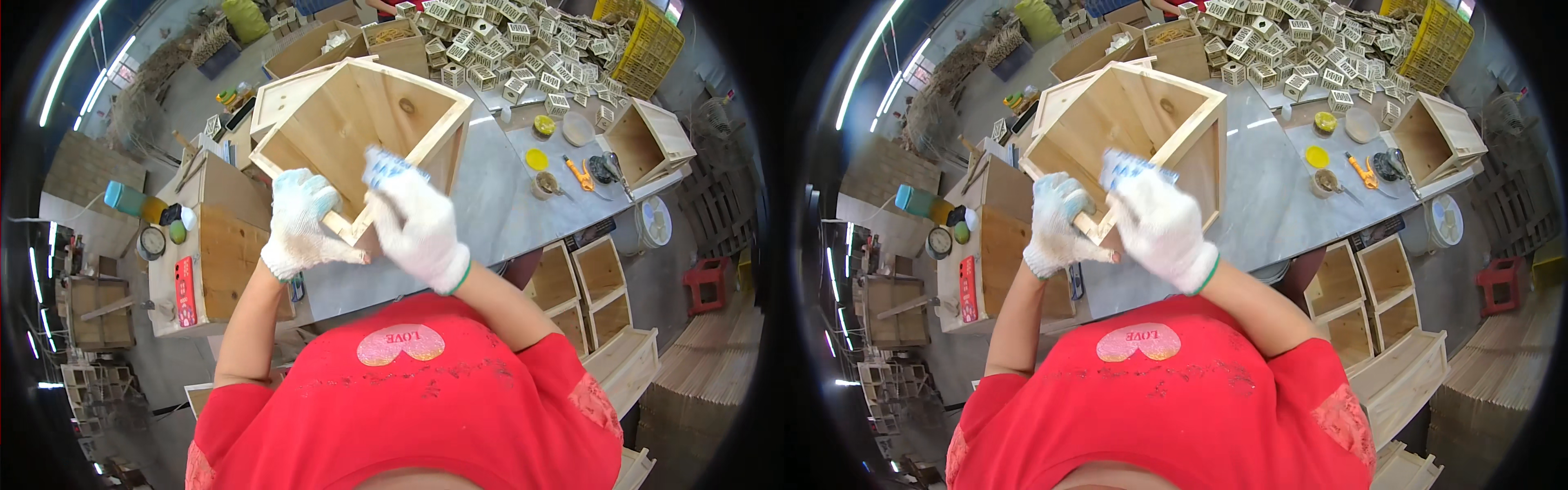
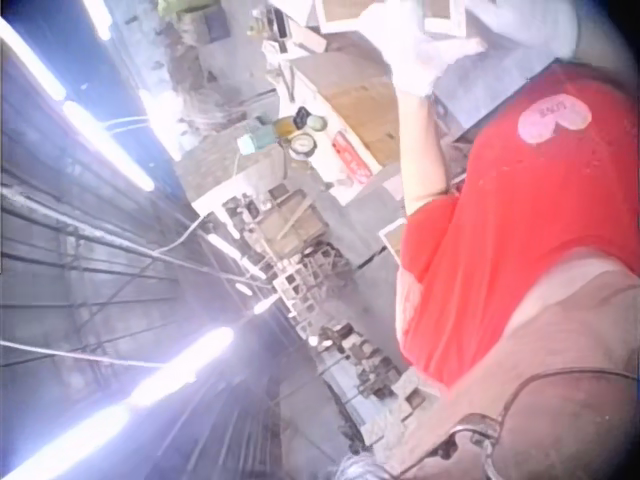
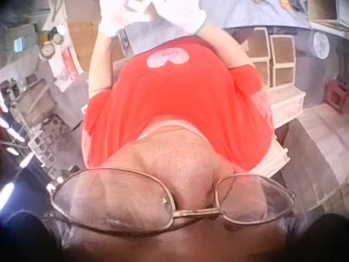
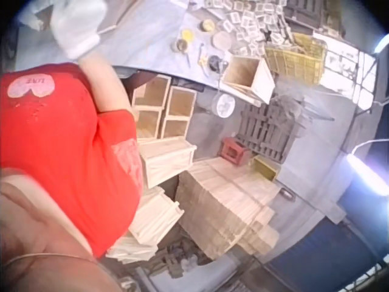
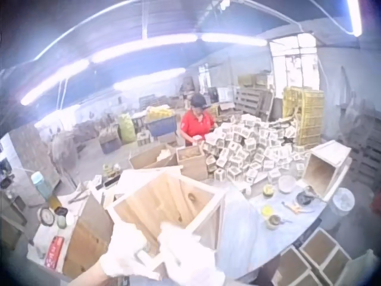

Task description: The recorder applies wood filler to the seams of a wooden box using a small spatula and kemudian sands the edges.

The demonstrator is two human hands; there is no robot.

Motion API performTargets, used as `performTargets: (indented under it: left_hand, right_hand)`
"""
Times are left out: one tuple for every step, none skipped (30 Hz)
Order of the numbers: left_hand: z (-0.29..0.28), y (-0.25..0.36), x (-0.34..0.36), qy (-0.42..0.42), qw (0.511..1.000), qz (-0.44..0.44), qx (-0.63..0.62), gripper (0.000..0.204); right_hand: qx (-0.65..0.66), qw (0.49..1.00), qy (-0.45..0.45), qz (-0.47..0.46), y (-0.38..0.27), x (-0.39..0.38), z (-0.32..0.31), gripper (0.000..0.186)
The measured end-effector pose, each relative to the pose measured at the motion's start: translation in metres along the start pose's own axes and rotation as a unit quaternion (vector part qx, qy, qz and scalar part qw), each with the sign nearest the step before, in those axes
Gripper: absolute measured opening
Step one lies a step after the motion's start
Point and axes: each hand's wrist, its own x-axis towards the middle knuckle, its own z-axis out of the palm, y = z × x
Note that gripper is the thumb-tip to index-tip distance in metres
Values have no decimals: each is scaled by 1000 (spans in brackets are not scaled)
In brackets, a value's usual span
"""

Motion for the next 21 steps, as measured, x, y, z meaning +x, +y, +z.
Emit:
performTargets:
  left_hand:
    - [-1,-1,-1,-2,1000,0,-6,76]
    - [-1,0,2,-6,1000,0,-8,76]
    - [-2,2,4,-17,1000,-4,-14,76]
    - [-4,4,9,-26,999,-9,-18,76]
    - [-2,3,12,-26,999,-3,-19,76]
    - [1,4,13,-31,999,-5,-24,76]
    - [-1,4,14,-36,999,-11,-21,76]
    - [-3,4,12,-36,999,-16,-14,76]
    - [0,4,10,-16,1000,-6,-16,76]
    - [-1,5,10,-2,1000,5,-14,76]
    - [0,4,8,9,1000,14,-11,75]
    - [-3,2,10,5,1000,13,-7,75]
    - [-2,2,15,-5,1000,8,-13,74]
    - [1,3,15,-15,1000,-5,-16,74]
    - [3,4,18,-8,1000,-2,-22,74]
    - [3,8,17,-15,1000,-1,-23,74]
    - [0,8,20,-21,1000,2,-19,74]
    - [3,4,22,-18,1000,6,-18,74]
    - [5,3,17,1,1000,15,-16,75]
    - [6,3,13,21,999,25,-13,75]
    - [3,2,13,20,1000,20,-10,75]
  right_hand:
    - [2,1000,-4,4,0,1,0,18]
    - [1,1000,-11,10,2,1,-2,18]
    - [-36,998,24,34,35,30,-6,14]
    - [-29,992,21,124,49,55,-19,21]
    - [-40,995,22,84,58,58,-22,20]
    - [-51,997,23,45,65,59,-25,19]
    - [-41,999,-22,19,40,41,-22,18]
    - [-27,997,-71,-7,6,12,-16,17]
    - [-28,997,-73,-7,-8,-4,-14,17]
    - [12,995,-95,-26,-21,-14,-13,17]
    - [52,991,-117,-44,-26,-19,-13,18]
    - [3,995,-79,-61,-6,-3,-13,13]
    - [-7,999,-27,26,27,25,-16,12]
    - [-11,994,22,110,52,42,-16,11]
    - [-19,994,22,105,49,46,-20,11]
    - [-40,996,-1,80,44,46,-23,12]
    - [-57,997,-20,52,37,46,-23,14]
    - [-41,995,-82,27,14,24,-19,15]
    - [-14,994,-74,-80,-6,5,-16,16]
    - [19,989,-115,-86,-21,-7,-15,8]
    - [6,989,-107,-106,-13,-6,-15,12]
